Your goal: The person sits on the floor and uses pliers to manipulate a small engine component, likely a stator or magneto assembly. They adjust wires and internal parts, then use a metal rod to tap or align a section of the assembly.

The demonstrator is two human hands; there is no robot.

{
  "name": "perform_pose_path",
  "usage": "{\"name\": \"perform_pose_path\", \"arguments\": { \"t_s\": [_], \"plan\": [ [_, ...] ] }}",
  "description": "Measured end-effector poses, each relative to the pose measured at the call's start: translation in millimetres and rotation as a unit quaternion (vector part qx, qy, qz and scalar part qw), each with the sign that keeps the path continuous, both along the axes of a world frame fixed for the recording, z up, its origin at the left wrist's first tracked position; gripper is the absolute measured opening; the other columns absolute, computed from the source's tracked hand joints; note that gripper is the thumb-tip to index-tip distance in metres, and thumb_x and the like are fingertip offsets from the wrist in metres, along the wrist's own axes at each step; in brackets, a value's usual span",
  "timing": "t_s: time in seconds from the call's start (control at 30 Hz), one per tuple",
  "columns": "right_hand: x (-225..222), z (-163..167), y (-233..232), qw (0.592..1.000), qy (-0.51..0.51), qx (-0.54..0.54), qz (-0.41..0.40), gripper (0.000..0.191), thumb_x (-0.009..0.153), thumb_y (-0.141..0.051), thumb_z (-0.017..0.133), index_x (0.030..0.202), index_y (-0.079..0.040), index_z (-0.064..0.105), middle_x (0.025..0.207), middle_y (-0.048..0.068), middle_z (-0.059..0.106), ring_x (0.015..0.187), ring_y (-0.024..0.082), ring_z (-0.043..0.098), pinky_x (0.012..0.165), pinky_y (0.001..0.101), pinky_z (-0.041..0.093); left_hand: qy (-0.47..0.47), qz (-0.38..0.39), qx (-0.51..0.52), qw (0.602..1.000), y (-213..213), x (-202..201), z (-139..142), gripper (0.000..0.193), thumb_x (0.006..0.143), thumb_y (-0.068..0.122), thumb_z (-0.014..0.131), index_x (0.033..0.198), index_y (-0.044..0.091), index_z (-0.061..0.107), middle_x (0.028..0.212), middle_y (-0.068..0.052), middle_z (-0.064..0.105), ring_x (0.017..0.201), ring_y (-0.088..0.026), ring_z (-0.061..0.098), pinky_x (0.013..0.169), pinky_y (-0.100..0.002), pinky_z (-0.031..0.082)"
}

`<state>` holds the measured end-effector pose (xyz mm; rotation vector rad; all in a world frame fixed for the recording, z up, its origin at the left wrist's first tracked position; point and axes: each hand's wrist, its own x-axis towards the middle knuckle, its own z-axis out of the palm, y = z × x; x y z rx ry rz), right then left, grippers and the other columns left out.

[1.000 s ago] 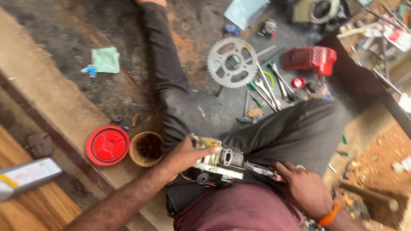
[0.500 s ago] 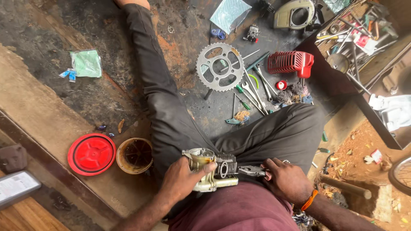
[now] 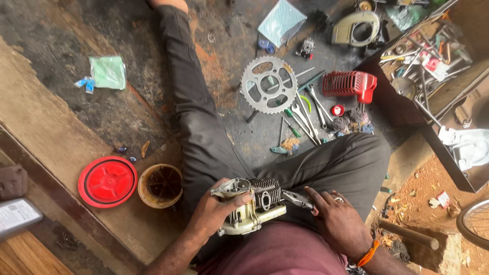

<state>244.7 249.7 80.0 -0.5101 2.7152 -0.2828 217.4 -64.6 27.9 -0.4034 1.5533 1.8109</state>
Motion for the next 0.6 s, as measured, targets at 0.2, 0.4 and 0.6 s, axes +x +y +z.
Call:
{"name": "perform_pose_path", "arguments": {
  "t_s": [0.2, 0.4, 0.6],
  "plan": [
    [0, 20, 2, 0.967, -0.185, -0.029, -0.173, 0.084, 0.087, -0.020, 0.065, 0.165, -0.024, 0.033, 0.118, 0.010, 0.067, 0.108, 0.032, 0.065, 0.093, 0.0427, 0.052, -0.032, 0.060, 0.037, 0.997, 0, 3, -6, 0.056, 0.081, 0.056, 0.075, 0.108, 0.008, 0.068, 0.090, -0.006, 0.071, 0.087, -0.015, 0.071, 0.079, -0.035, 0.061],
    [-11, 28, 42, 0.836, -0.293, -0.321, -0.335, 0.054, 0.096, -0.024, 0.064, 0.146, -0.010, 0.051, 0.123, 0.007, 0.077, 0.105, 0.026, 0.074, 0.073, 0.0353, 0.053, -0.165, 0.065, 0.114, 0.978, -10, -8, -15, 0.064, 0.076, 0.063, 0.069, 0.110, 0.008, 0.067, 0.091, -0.007, 0.074, 0.086, -0.020, 0.075, 0.081, -0.039, 0.063],
    [9, -26, 64, 0.685, -0.397, -0.413, -0.450, 0.047, 0.098, -0.027, 0.058, 0.138, -0.002, 0.055, 0.106, 0.022, 0.076, 0.105, 0.029, 0.073, 0.088, 0.0352, 0.055, -0.160, -0.016, 0.242, 0.957, -41, -30, -34, 0.062, 0.088, 0.059, 0.073, 0.117, 0.005, 0.068, 0.101, -0.004, 0.073, 0.091, -0.015, 0.069, 0.086, -0.033, 0.058]
  ]
}}
